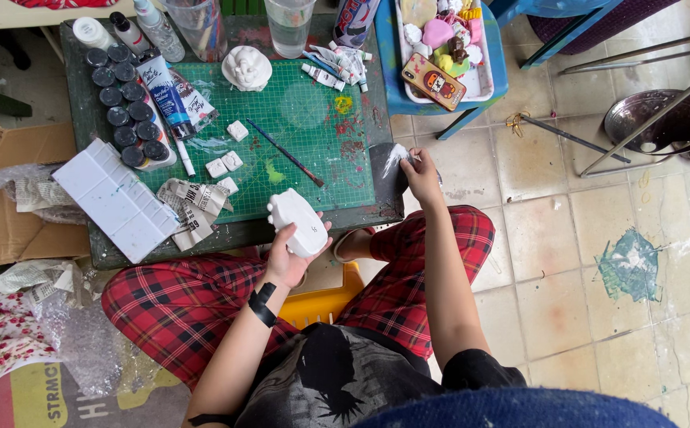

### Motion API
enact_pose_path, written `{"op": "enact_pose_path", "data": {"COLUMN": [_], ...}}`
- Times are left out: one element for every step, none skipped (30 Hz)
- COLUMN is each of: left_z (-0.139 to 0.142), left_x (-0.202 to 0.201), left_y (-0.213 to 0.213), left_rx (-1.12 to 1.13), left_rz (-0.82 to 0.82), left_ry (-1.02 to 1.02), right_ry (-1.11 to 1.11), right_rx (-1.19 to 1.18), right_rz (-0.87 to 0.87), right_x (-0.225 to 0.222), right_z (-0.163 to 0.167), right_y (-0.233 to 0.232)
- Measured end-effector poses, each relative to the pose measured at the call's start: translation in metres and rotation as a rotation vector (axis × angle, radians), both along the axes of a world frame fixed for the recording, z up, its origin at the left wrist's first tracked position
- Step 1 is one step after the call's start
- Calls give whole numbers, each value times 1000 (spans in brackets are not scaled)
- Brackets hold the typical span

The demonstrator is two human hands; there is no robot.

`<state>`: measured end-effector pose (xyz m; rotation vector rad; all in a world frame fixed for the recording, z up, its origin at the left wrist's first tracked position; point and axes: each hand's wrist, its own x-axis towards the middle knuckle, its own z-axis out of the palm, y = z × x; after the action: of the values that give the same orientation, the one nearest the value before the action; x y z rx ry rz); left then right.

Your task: The person sits on the floor at a low table and paints white plaster figurines with a paintbrush. They dip the brush, turn the figurines over to coat different sides, and set finished pieces back on the table.

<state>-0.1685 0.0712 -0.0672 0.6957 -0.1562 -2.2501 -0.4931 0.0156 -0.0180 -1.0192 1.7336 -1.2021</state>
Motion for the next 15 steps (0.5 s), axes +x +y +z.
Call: {"op": "enact_pose_path", "data": {"left_z": [0, 0, 2, 5, 8, 12, 17, 22, 27, 32, 37, 41, 45, 48, 51], "left_x": [-2, -4, -4, -4, -4, -2, 1, 7, 13, 21, 31, 41, 51, 64, 75], "left_y": [0, 1, 1, 1, 0, -2, -5, -9, -10, -11, -13, -15, -17, -17, -16], "left_rx": [-41, -79, -116, -140, -169, -199, -242, -281, -318, -361, -405, -449, -544, -632, -717], "left_rz": [-19, -40, -61, -72, -81, -86, -91, -93, -96, -69, -38, -3, 79, 157, 239], "left_ry": [7, 13, 19, -3, -24, -46, -59, -76, -94, -138, -181, -225, -346, -470, -597], "right_ry": [159, 265, 371, 477, 555, 633, 711, 803, 893, 982, 947, 910, 869, 762, 653], "right_rx": [-5, 70, 145, 218, 220, 217, 214, 161, 107, 49, -41, -132, -215, -246, -278], "right_rz": [17, 40, 64, 90, 126, 163, 202, 124, 44, -38, -30, -19, -9, 133, 278], "right_x": [2, 3, 4, 5, 7, 13, 19, 27, 36, 49, 68, 87, 111, 140, 173], "right_z": [-1, -2, -2, -2, -2, 2, 7, 12, 19, 23, 26, 29, 31, 31, 30], "right_y": [1, 2, 4, 5, 6, 7, 7, 7, 9, 9, 4, -3, -9, -15, -22]}}
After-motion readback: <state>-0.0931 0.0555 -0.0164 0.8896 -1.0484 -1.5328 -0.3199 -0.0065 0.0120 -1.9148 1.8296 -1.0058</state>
